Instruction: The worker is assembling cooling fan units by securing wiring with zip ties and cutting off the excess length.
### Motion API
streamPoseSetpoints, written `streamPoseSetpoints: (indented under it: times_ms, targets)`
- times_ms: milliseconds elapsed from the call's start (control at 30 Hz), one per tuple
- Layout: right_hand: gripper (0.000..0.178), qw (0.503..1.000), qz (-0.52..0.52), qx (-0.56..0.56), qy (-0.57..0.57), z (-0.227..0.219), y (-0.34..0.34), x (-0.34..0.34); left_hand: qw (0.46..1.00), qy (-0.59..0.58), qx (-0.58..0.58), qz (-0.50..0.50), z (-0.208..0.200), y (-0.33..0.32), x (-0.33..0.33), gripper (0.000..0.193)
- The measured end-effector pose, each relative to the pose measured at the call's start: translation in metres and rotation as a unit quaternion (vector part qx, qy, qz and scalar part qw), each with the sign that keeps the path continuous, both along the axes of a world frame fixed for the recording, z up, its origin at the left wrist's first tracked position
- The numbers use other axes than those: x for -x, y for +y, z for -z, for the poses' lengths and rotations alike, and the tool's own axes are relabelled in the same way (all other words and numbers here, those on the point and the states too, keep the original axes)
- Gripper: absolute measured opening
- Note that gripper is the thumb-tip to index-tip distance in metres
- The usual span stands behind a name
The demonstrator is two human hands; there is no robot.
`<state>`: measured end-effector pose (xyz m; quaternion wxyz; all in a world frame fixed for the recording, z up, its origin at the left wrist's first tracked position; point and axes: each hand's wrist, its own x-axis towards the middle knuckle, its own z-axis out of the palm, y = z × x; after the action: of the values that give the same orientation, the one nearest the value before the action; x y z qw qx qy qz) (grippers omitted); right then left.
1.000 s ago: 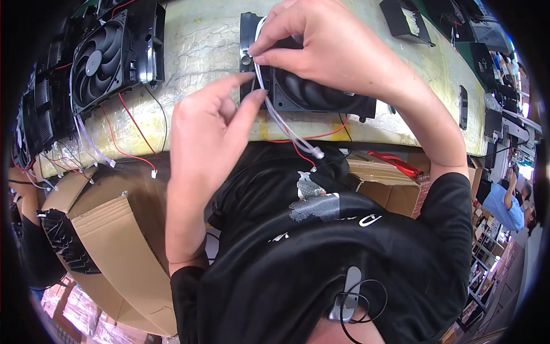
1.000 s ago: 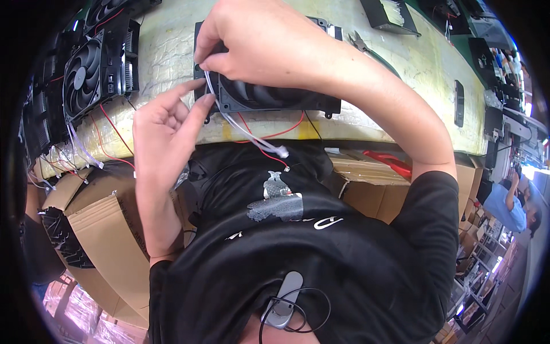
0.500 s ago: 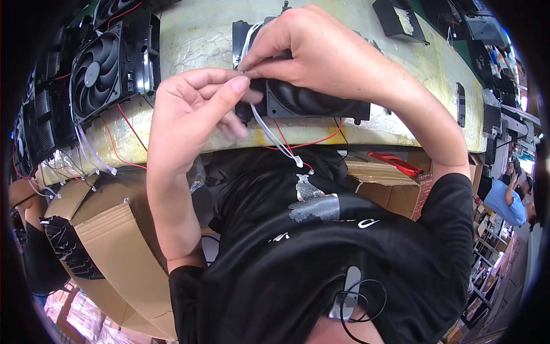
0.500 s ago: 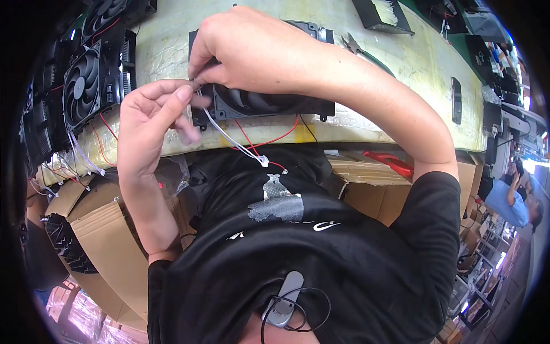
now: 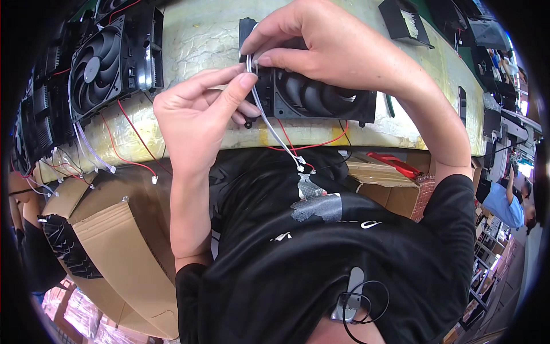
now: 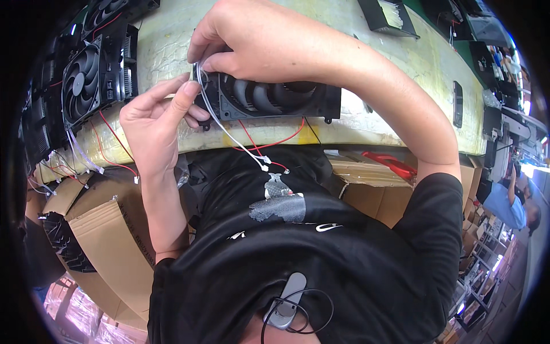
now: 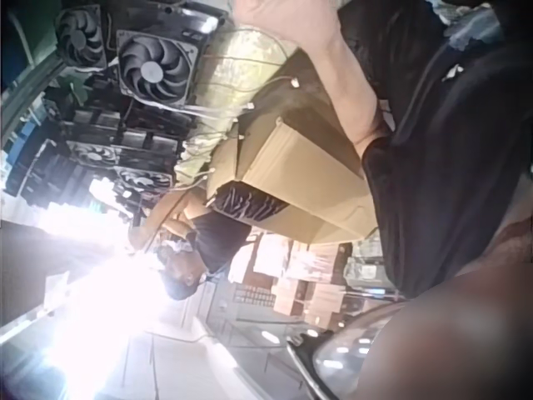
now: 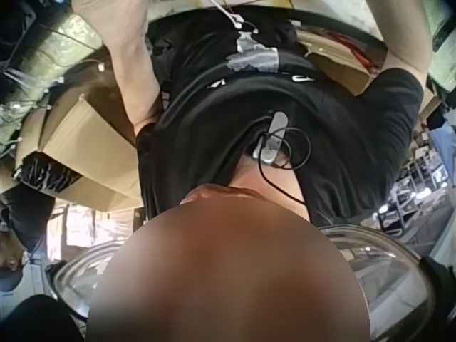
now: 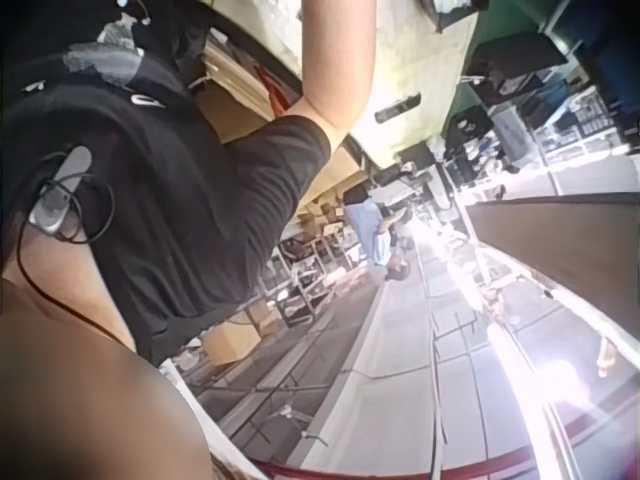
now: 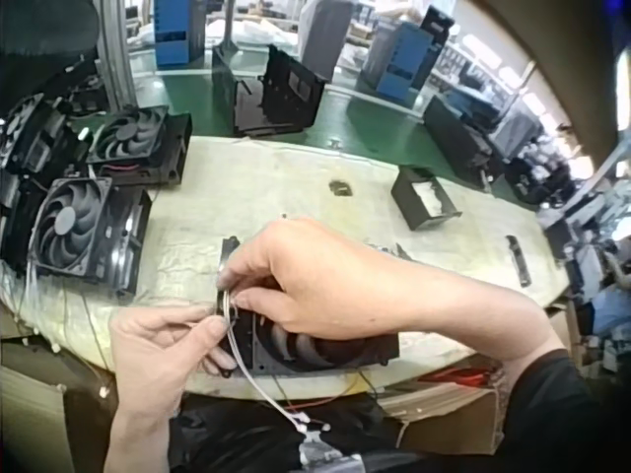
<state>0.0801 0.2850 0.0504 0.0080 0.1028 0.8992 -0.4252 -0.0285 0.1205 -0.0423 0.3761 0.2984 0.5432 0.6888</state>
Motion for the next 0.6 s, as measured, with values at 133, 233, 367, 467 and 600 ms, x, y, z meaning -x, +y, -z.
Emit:
streamPoseSetpoints:
  times_ms: [133,233,367,467,600]
  targets:
    - [0.018,0.999,-0.002,0.022,-0.030,-0.0020,0.0010,0.0001,0.997,-0.071,-0.009,0.022,0.0056,-0.0006,0.0046,0.015]
    - [0.018,1.000,0.001,0.025,-0.010,-0.0002,0.0009,-0.0013,0.988,-0.149,-0.028,0.041,0.0064,-0.0002,0.0046,0.014]
    - [0.017,0.999,0.004,0.026,-0.032,-0.0004,0.0010,-0.0006,0.988,-0.137,0.022,0.064,0.0060,-0.0003,0.0063,0.018]
    - [0.017,0.999,-0.001,0.029,-0.027,0.0006,0.0019,-0.0004,0.989,-0.128,0.034,0.068,0.0036,0.0023,0.0062,0.022]
    - [0.016,0.999,-0.002,0.034,-0.023,0.0011,0.0017,-0.0009,0.986,-0.150,0.020,0.075,0.0059,0.0043,0.0080,0.026]
